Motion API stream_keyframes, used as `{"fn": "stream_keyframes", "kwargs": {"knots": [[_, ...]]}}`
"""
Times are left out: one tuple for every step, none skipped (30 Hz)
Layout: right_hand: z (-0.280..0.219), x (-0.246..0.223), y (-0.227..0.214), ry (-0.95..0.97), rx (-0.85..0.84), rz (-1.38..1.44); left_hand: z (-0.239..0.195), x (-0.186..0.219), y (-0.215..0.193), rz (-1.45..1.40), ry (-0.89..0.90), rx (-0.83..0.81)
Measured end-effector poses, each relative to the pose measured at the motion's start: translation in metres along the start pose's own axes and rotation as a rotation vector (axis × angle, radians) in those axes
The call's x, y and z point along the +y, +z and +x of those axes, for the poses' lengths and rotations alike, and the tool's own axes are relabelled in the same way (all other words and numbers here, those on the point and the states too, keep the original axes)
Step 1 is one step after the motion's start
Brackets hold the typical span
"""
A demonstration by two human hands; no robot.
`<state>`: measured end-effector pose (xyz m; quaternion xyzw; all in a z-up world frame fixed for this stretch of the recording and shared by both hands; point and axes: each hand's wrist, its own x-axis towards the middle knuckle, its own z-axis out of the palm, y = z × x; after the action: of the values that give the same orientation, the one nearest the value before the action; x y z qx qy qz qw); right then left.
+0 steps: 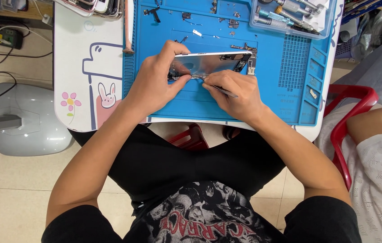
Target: The person disassembles a smartphone on a blue work mat, using tweezers to remove small components and a screwdriver to unscrew parts. They handle the phone frame, internal connectors, and screws, placing removed items on the mat.
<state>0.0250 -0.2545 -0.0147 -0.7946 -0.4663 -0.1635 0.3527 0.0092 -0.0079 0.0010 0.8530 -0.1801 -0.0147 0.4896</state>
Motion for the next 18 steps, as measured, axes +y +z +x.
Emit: {"fn": "stream_keyframes", "kwargs": {"knots": [[0.000,-0.001,0.000,0.002,-0.001,0.000,-0.001,0.000,0.000,-0.001,0.000,-0.001],[0.000,-0.001,0.000,0.007,0.014,0.020,0.000,0.000,0.000,0.002,0.000,-0.002],[0.000,-0.001,0.000,0.012,0.030,0.040,0.000,0.000,0.000,0.005,0.000,-0.003],[-0.002,0.000,-0.002,0.014,0.029,0.038,0.000,0.001,0.000,0.003,0.002,-0.005],[-0.003,0.000,-0.004,-0.028,0.086,0.008,-0.001,0.002,0.000,-0.005,0.000,0.002],[-0.005,0.001,-0.007,-0.069,0.144,-0.027,0.001,0.002,0.000,-0.014,0.003,0.007],[-0.010,0.000,-0.014,-0.065,0.145,-0.034,-0.001,0.004,-0.001,-0.017,0.009,0.002],[-0.015,-0.001,-0.021,-0.028,0.237,-0.056,-0.001,0.004,-0.001,-0.003,-0.006,-0.001],[-0.021,-0.001,-0.028,0.008,0.330,-0.079,0.000,0.005,-0.001,0.011,-0.022,-0.003],[-0.026,0.005,-0.037,0.014,0.335,-0.095,-0.001,0.007,-0.002,0.007,-0.008,-0.013],[-0.032,0.011,-0.046,0.041,0.440,-0.125,-0.001,0.008,-0.001,0.007,0.060,0.026],[-0.039,0.017,-0.056,0.070,0.544,-0.154,-0.001,0.009,-0.001,0.003,0.127,0.061],[-0.042,0.017,-0.064,0.077,0.548,-0.171,0.000,0.009,-0.001,-0.005,0.139,0.049],[-0.044,0.017,-0.070,0.230,0.457,-0.183,0.001,0.010,-0.001,0.013,0.137,0.048],[-0.047,0.016,-0.077,0.382,0.365,-0.192,0.001,0.010,-0.003,0.030,0.136,0.046],[-0.048,0.013,-0.080,0.386,0.368,-0.200,0.001,0.009,-0.002,0.027,0.143,0.041],[-0.050,0.010,-0.083,0.405,0.236,-0.300,0.001,0.008,-0.002,0.035,0.141,0.034],[-0.050,0.007,-0.086,0.418,0.103,-0.398,0.002,0.007,-0.002,0.046,0.140,0.032]]}}
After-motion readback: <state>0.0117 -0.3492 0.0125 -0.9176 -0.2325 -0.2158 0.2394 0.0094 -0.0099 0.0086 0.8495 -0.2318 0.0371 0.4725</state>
